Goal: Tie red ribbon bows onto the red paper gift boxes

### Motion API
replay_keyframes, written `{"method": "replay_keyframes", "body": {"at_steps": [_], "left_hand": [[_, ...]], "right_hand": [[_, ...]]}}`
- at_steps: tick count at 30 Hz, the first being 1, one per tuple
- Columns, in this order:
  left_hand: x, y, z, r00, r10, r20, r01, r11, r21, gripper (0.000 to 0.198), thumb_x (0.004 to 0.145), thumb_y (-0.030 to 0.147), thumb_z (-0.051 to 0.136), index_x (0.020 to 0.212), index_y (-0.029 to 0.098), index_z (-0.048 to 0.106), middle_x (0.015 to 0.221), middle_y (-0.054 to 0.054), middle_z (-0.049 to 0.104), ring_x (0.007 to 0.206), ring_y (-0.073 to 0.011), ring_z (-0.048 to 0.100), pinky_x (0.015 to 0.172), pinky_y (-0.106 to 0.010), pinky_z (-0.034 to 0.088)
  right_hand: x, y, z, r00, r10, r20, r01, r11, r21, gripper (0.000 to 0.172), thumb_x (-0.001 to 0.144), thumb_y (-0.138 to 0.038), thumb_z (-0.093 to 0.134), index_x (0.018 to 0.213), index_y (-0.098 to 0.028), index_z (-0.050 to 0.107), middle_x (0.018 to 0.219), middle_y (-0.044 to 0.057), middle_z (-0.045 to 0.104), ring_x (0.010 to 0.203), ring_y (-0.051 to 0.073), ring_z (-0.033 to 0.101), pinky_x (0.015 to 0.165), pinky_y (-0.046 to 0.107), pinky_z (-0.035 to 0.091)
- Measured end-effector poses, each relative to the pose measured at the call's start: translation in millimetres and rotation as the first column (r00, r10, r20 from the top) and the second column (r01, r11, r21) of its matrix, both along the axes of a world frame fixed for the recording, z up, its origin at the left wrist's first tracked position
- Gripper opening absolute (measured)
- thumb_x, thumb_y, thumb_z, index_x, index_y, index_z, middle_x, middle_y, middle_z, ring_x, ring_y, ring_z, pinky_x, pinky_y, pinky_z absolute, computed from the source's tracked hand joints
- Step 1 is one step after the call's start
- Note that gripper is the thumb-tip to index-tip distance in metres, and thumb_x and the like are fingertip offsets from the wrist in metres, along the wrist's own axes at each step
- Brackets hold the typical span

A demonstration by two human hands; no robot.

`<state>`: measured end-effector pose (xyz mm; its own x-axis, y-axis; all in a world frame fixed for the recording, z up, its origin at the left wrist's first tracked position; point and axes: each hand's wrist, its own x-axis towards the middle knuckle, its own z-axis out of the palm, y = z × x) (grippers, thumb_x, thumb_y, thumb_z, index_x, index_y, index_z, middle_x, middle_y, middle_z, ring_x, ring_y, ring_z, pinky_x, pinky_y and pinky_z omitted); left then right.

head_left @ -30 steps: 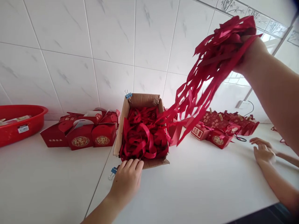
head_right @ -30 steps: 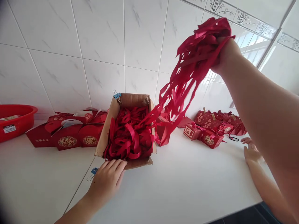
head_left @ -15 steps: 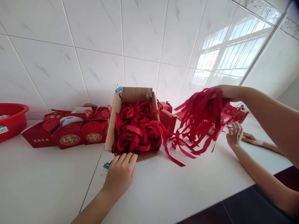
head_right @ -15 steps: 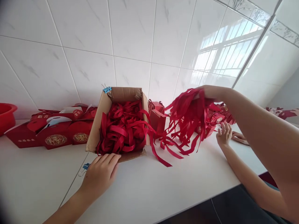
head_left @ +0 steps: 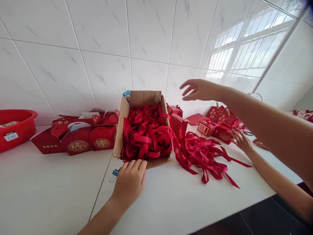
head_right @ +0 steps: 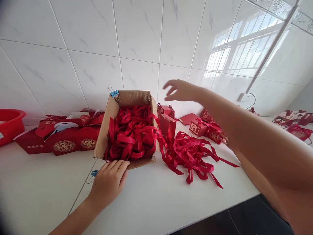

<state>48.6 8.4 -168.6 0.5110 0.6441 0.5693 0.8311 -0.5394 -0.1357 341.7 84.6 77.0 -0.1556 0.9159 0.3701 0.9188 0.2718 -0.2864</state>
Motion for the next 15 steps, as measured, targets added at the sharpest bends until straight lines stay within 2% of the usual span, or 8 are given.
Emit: {"method": "replay_keyframes", "body": {"at_steps": [1,3,5,6,8,11,13,15], "left_hand": [[0.2,-0.6,0.3,1.0,0.004,-0.001,-0.004,1.0,-0.012,0.017,0.085,0.009,0.046,0.091,0.016,0.06,0.079,-0.004,0.065,0.072,-0.0206,0.058,0.066,-0.035,0.038],[0.5,-1.6,0.8,1.0,0.009,-0.006,-0.009,0.999,-0.033,0.017,0.085,0.009,0.047,0.092,0.016,0.06,0.079,-0.004,0.065,0.072,-0.0208,0.058,0.066,-0.035,0.039],[0.6,-2.4,1.1,1.0,0.018,-0.011,-0.018,0.999,-0.048,0.018,0.085,0.009,0.046,0.093,0.016,0.06,0.079,-0.004,0.065,0.073,-0.021,0.058,0.066,-0.035,0.039],[0.6,-2.7,1.3,1.0,0.022,-0.011,-0.023,0.998,-0.05,0.018,0.085,0.008,0.046,0.093,0.016,0.061,0.079,-0.004,0.065,0.073,-0.021,0.058,0.066,-0.035,0.039],[0.7,-3.3,1.5,1.0,0.025,-0.013,-0.026,0.999,-0.045,0.018,0.084,0.008,0.046,0.091,0.016,0.061,0.079,-0.005,0.065,0.073,-0.0213,0.058,0.066,-0.035,0.04],[0.7,-3.8,1.1,1.0,0.018,-0.015,-0.018,0.999,-0.032,0.018,0.083,0.007,0.046,0.09,0.016,0.061,0.079,-0.006,0.066,0.072,-0.0216,0.058,0.065,-0.035,0.04],[0.5,-3.8,0.4,1.0,0.013,-0.01,-0.014,0.999,-0.033,0.019,0.083,0.007,0.046,0.091,0.015,0.061,0.079,-0.006,0.066,0.072,-0.0219,0.058,0.065,-0.035,0.041],[0.1,-3.6,-0.3,1.0,0.007,-0.004,-0.007,0.999,-0.038,0.019,0.083,0.007,0.046,0.092,0.015,0.061,0.08,-0.006,0.066,0.073,-0.0219,0.059,0.066,-0.035,0.041]], "right_hand": [[-23.2,-0.2,-1.9,0.995,0.1,-0.023,-0.101,0.994,-0.04,0.062,0.077,-0.035,0.071,0.134,-0.025,0.048,0.112,0.008,0.065,0.087,0.019,0.065,0.076,0.035,0.055],[-69.8,-2.8,-17.0,0.952,0.303,0.042,-0.299,0.951,-0.071,0.088,0.074,-0.04,0.073,0.147,-0.027,0.026,0.13,0.01,0.055,0.11,0.025,0.058,0.09,0.037,0.052],[-111.0,-4.9,-44.5,0.84,0.462,0.284,-0.397,0.881,-0.259,0.111,0.066,-0.039,0.079,0.15,-0.037,0.007,0.152,0.007,0.028,0.136,0.032,0.032,0.106,0.047,0.038],[-127.9,-4.8,-61.1,0.815,0.481,0.323,-0.38,0.865,-0.328,0.115,0.057,-0.035,0.084,0.148,-0.043,0.013,0.156,0.005,0.02,0.139,0.038,0.022,0.107,0.054,0.034],[-152.6,-2.1,-95.6,0.819,0.449,0.358,-0.295,0.864,-0.408,0.102,0.054,-0.032,0.085,0.141,-0.044,0.033,0.156,0.005,0.017,0.138,0.049,0.014,0.096,0.066,0.038],[-167.8,7.6,-134.2,0.835,0.405,0.373,-0.226,0.87,-0.438,0.075,0.061,-0.021,0.08,0.129,-0.039,0.054,0.145,0.008,0.041,0.123,0.044,0.046,0.089,0.055,0.049],[-167.5,17.0,-141.4,0.844,0.409,0.347,-0.257,0.876,-0.408,0.058,0.069,-0.012,0.07,0.122,-0.035,0.061,0.126,0.007,0.06,0.107,0.033,0.062,0.086,0.041,0.052],[-163.0,28.1,-130.6,0.86,0.414,0.298,-0.305,0.885,-0.351,0.049,0.072,-0.004,0.061,0.114,-0.029,0.066,0.107,0.006,0.069,0.098,0.026,0.065,0.084,0.033,0.051]]}}
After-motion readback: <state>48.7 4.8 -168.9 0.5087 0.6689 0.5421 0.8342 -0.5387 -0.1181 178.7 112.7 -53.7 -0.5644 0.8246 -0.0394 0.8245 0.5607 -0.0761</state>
